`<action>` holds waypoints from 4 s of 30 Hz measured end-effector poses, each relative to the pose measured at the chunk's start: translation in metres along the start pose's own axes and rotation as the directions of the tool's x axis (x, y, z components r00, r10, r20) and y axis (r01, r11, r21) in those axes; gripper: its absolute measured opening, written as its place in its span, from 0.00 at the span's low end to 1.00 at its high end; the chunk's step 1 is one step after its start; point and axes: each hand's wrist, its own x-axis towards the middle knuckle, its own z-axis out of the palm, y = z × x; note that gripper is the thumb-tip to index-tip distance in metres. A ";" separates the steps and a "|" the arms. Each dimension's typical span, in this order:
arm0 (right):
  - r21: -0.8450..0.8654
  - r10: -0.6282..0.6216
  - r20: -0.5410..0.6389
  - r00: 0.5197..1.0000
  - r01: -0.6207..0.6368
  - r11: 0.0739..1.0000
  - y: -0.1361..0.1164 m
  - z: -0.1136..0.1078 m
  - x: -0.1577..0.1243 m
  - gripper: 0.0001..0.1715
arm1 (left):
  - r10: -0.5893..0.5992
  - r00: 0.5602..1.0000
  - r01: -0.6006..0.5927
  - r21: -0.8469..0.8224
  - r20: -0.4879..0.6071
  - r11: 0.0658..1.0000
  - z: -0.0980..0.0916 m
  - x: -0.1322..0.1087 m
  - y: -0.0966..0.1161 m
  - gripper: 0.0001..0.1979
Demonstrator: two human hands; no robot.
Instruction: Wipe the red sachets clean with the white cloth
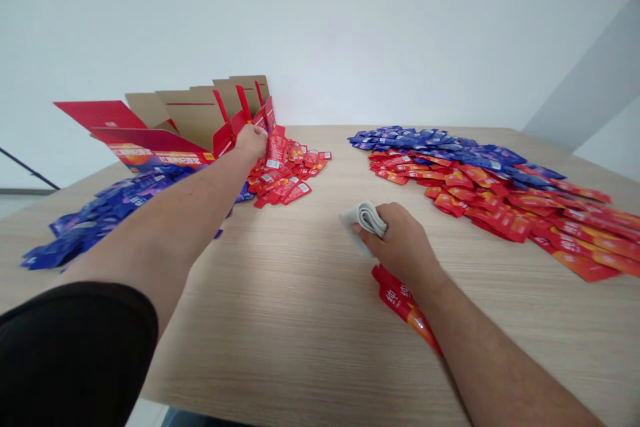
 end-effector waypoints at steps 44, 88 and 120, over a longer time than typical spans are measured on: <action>0.527 0.695 -0.376 0.613 -0.475 0.704 0.040 -0.054 -0.182 0.31 | -0.162 0.694 0.040 0.187 0.701 0.982 0.124 -0.289 0.026 0.13; 0.251 0.629 -0.339 0.699 -0.578 0.777 0.039 -0.059 -0.181 0.32 | -0.122 0.645 -0.226 0.340 0.754 0.913 0.087 -0.277 0.036 0.09; 0.339 0.335 0.395 0.855 -0.475 0.812 0.010 -0.043 -0.107 0.24 | 0.007 0.875 0.012 -0.035 0.484 0.999 0.055 -0.251 -0.016 0.12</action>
